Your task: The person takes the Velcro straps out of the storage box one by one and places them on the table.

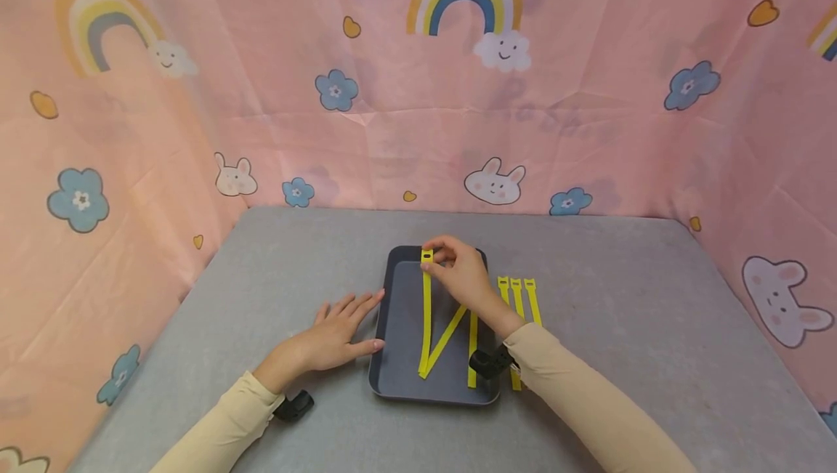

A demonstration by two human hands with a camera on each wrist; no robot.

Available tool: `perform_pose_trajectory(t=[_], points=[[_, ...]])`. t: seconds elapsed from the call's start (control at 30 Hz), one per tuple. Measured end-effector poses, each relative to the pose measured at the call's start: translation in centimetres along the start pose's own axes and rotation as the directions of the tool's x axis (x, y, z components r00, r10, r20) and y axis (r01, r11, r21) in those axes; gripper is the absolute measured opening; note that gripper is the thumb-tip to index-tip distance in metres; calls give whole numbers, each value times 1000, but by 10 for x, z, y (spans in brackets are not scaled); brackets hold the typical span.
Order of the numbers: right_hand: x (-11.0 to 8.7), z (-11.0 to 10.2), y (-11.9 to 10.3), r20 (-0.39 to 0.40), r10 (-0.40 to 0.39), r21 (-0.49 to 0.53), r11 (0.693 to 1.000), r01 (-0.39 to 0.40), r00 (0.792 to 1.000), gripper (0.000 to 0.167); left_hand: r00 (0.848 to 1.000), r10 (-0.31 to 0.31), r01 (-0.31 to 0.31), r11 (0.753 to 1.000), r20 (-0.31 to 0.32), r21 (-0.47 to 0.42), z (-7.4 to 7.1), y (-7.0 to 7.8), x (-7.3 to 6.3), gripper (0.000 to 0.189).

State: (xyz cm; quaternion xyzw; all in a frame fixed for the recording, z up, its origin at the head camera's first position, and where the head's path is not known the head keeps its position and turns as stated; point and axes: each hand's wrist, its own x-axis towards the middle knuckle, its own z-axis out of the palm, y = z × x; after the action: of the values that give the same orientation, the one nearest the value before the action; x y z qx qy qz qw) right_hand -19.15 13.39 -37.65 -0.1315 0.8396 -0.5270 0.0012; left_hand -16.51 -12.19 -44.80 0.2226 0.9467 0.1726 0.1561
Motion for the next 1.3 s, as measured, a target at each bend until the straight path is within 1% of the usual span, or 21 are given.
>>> perform_pose_trajectory(t=[0.07, 0.13, 0.2, 0.27, 0.37, 0.43, 0.5, 0.63, 0.73, 0.8, 0.9, 1.03, 1.13, 1.23, 1.3], points=[[0, -1, -3, -2, 5, 6, 1000, -5, 1000, 32, 1000, 8, -8, 1000, -9, 2, 1, 0, 0, 84], [1, -1, -2, -6, 1, 5, 1000, -1, 1000, 32, 999, 29, -29, 999, -26, 18, 1, 0, 1, 84], [3, 0, 3, -9, -5, 7, 1000, 5, 1000, 31, 995, 78, -75, 996, -59, 38, 1, 0, 1, 84], [6, 1, 11, -7, -15, 8, 1000, 15, 1000, 32, 985, 143, -136, 988, -94, 76, 2, 0, 3, 85], [10, 3, 23, -1, -32, 10, 999, 32, 999, 32, 958, 256, -239, 962, -126, 135, 2, 3, 8, 82], [11, 3, 27, 0, -43, 14, 999, 43, 999, 31, 942, 317, -295, 938, -108, 180, 2, 6, 12, 76], [10, 3, 29, 2, -54, 22, 998, 54, 999, 30, 928, 365, -344, 914, -70, 215, 1, 9, 16, 69], [9, 1, 30, 10, -73, 30, 997, 73, 997, 29, 904, 427, -416, 860, 29, 294, 2, 16, 25, 59], [7, -1, 31, 22, -75, 32, 997, 74, 997, 29, 888, 453, -452, 825, 82, 340, 2, 21, 31, 56], [7, -2, 32, 29, -71, 40, 997, 70, 997, 29, 881, 461, -465, 804, 105, 370, 1, 24, 34, 56], [7, -3, 34, 46, -62, 57, 997, 59, 997, 28, 878, 456, -471, 773, 145, 424, 0, 28, 39, 59], [7, -5, 36, 74, -58, 74, 996, 52, 996, 28, 870, 448, -485, 707, 206, 514, -3, 36, 44, 64], [8, -6, 37, 107, -61, 92, 994, 52, 992, 31, 859, 449, -504, 661, 246, 556, -5, 43, 47, 66], [8, -6, 37, 147, -76, 124, 991, 58, 986, 34, 854, 440, -516, 641, 278, 568, -8, 48, 47, 66], [9, -6, 38, 166, -88, 142, 988, 64, 982, 33, 851, 440, -520, 635, 286, 571, -8, 49, 47, 65]])
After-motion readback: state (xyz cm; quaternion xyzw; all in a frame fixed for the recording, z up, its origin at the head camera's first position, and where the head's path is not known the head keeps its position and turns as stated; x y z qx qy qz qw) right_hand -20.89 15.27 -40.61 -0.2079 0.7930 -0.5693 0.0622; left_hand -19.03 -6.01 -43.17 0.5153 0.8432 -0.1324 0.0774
